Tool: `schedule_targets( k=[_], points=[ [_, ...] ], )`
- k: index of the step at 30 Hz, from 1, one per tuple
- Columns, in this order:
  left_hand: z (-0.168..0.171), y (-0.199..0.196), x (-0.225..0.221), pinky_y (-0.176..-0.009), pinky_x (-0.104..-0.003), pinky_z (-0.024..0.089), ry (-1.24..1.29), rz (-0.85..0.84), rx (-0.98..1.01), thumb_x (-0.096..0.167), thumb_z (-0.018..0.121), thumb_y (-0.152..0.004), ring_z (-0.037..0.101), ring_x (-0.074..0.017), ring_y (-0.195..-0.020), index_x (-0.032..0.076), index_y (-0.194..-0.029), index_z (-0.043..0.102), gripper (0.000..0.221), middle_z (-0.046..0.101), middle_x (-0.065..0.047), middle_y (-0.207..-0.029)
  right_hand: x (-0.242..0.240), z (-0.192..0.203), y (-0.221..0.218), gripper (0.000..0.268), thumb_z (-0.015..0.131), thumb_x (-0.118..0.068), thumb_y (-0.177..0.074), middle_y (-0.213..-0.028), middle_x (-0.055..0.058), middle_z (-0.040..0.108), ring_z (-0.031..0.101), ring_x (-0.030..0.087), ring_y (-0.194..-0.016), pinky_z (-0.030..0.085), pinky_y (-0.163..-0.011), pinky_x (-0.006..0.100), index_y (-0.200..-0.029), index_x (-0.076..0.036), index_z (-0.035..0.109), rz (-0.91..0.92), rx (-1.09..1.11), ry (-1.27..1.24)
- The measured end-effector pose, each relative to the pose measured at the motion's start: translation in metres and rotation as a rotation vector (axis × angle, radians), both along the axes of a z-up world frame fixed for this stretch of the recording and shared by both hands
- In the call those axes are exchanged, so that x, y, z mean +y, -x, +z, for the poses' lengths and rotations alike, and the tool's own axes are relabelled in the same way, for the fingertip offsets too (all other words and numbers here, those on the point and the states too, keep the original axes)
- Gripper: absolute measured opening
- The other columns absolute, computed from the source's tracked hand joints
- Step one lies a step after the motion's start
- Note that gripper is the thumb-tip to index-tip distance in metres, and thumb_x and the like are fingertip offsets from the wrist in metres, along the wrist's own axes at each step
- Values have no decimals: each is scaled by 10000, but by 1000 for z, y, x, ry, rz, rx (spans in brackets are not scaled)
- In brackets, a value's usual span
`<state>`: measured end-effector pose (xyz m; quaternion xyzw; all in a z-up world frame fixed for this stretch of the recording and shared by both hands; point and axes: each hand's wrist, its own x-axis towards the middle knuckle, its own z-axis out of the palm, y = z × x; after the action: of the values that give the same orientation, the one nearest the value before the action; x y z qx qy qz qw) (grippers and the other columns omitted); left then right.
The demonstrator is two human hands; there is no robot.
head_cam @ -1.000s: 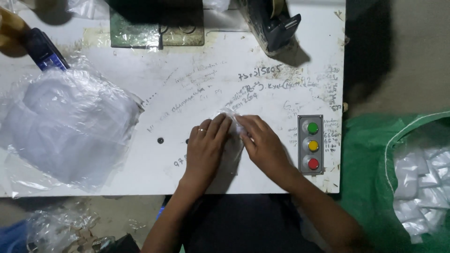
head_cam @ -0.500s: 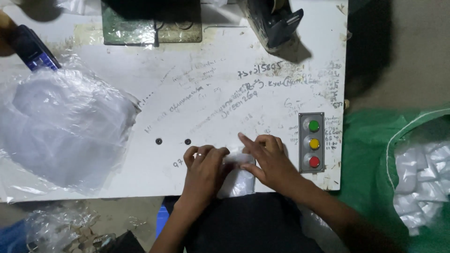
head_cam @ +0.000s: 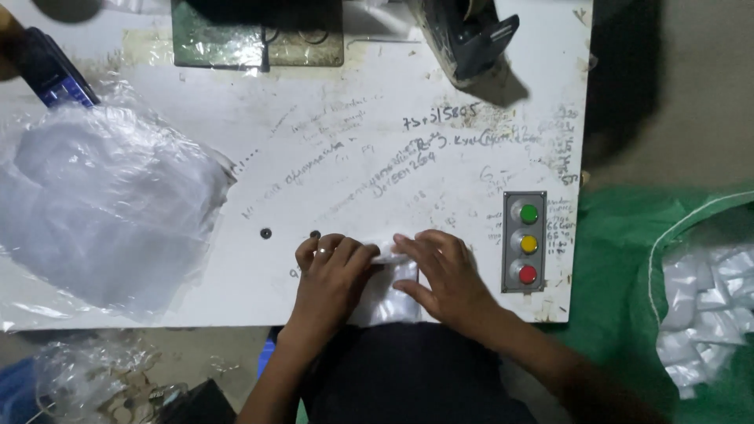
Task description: Folding small white plastic bags and placing them into a large green collection sack at a packaging workstation.
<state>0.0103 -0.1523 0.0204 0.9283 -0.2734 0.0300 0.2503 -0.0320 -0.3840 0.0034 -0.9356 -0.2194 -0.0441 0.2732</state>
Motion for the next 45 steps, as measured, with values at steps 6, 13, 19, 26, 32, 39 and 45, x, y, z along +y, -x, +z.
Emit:
schedule_targets(
  k=[6,13,19,26,32,39,45],
  points=[
    [-17,15,6,-911,-439,370,-48,58,10,384,668,-966,586,-258,-960,258,-971,686,127,615,4,-939,0,17,-21,220,602,-363,-1024,-1057,-13,624,549,296,-1087,454,-862,438,-1034,-172,710,64,121,89],
    [-4,8,-5,-829,-434,391,-24,180,96,309,738,-913,587,-257,-844,210,-951,696,113,576,-15,-840,13,25,-33,286,524,-404,-1055,-861,-15,559,561,256,-906,446,-780,396,-1184,-186,655,12,219,95],
    [53,-10,13,-594,-232,432,574,263,944,177,847,-833,561,-58,-640,153,-890,805,75,817,37,-865,0,83,-59,286,801,-210,-842,-1042,-3,663,615,103,-898,473,-782,247,-1123,-180,756,-297,882,-470],
    [66,-6,15,-845,-346,525,630,105,-300,-46,778,-863,728,-238,-890,73,-884,638,185,755,-118,-998,-75,80,-183,122,727,-30,-1031,-952,64,632,559,119,-799,490,-675,236,-1095,-51,626,-481,-173,-712],
    [55,0,6,-834,-368,514,442,43,-477,0,729,-933,690,-222,-899,63,-872,632,131,746,-96,-1024,-95,93,-252,339,675,-419,-1079,-877,-12,565,507,124,-799,399,-708,330,-869,-155,644,-515,127,-339],
    [35,2,3,-900,-419,583,560,99,-426,19,743,-918,736,-303,-1034,59,-911,659,94,728,-107,-1051,-84,84,-189,324,666,-283,-1106,-775,-18,553,478,104,-727,373,-622,332,-839,-131,562,-665,108,-337],
    [33,-12,-22,-765,-391,634,558,76,-559,52,803,-856,770,-295,-852,84,-770,747,108,760,-77,-860,-72,48,-131,334,622,-255,-1143,-542,90,574,555,150,-447,451,-482,263,-873,-63,578,-539,26,-720]
  ],
)
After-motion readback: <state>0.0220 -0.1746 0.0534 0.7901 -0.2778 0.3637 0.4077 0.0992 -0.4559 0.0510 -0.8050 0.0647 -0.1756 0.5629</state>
